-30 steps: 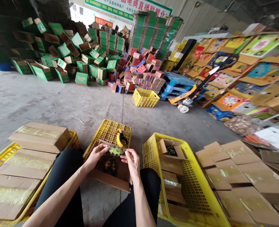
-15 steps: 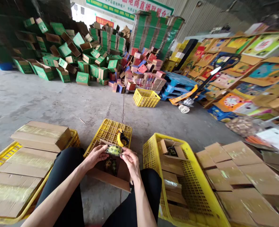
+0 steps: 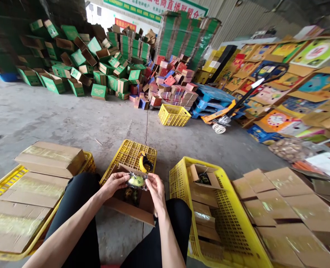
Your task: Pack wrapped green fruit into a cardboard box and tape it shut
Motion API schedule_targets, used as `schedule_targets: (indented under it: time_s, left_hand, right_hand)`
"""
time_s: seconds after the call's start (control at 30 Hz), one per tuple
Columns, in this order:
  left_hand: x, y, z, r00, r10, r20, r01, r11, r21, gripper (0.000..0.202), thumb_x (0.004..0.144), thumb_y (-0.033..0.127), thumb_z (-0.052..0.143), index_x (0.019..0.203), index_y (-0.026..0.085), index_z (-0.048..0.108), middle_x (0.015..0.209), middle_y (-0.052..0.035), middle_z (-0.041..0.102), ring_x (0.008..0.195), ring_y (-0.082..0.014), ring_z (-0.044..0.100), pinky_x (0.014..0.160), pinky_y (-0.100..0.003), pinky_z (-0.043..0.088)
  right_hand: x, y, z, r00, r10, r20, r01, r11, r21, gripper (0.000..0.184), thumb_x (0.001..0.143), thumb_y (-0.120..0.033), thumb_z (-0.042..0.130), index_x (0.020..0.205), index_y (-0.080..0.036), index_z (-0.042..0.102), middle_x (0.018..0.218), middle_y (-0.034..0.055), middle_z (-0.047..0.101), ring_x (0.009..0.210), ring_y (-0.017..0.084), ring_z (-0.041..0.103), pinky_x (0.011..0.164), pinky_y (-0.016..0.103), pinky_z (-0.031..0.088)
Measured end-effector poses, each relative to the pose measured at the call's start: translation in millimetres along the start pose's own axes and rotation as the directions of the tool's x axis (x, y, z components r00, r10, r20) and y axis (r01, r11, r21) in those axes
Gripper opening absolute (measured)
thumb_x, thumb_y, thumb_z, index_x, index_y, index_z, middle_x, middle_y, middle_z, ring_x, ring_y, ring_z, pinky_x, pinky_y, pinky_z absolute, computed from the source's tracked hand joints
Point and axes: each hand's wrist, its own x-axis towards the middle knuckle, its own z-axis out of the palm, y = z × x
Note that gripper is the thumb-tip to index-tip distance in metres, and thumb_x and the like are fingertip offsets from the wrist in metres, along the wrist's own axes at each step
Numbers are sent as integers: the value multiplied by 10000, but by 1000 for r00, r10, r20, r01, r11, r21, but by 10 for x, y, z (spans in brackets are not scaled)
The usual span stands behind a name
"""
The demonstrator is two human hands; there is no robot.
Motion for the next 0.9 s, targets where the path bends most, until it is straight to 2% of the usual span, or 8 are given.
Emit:
schedule_targets:
  time_s: [0.13,0.33,0.5,0.67,0.73,0.9]
  left_hand:
    - [11,-35,7,999,3,-38,-4,1000,-9,500,638,548,1009,877,154,816,858,-48,766,775,-153,679,774,-270,547]
    - [50,-56,51,997,-12,-73,7,997,-70,529,608,575,1014,838,158,784,796,-24,743,723,-134,669,749,-259,537]
    - [73,-76,58,997,-15,-75,7,994,-107,515,604,551,1024,801,161,752,766,-4,716,695,-113,653,722,-233,526]
    - [84,-97,31,998,-10,-60,3,993,-121,493,622,536,1021,805,169,746,777,-3,720,685,-110,651,723,-236,533]
    - [80,-87,28,998,-27,-49,21,991,-129,485,645,535,1012,854,176,762,814,-12,738,702,-118,670,745,-249,547]
    - [16,-21,56,994,-103,34,106,987,-121,605,760,575,939,1231,235,767,1132,-89,790,931,-205,761,819,-305,584]
  right_hand:
    - [7,16,-27,1000,22,-9,-23,999,-30,458,758,-644,872,901,-230,736,889,49,758,819,242,726,769,363,608]
    - [10,12,3,995,74,-71,-68,994,90,462,726,-636,895,895,-237,735,887,34,752,807,226,712,780,363,611]
    - [15,5,21,992,107,-68,-93,980,178,456,699,-597,927,890,-233,728,896,28,756,809,209,711,811,361,613]
    - [20,6,10,994,101,-47,-90,978,187,438,711,-582,929,891,-236,731,888,22,751,805,199,708,798,348,611]
    - [22,7,2,995,91,-45,-81,981,176,435,718,-585,925,894,-238,733,896,21,749,817,200,707,806,350,611]
    - [20,18,-27,997,64,-48,-57,989,137,434,728,-600,915,895,-242,736,905,21,744,851,212,709,851,369,609]
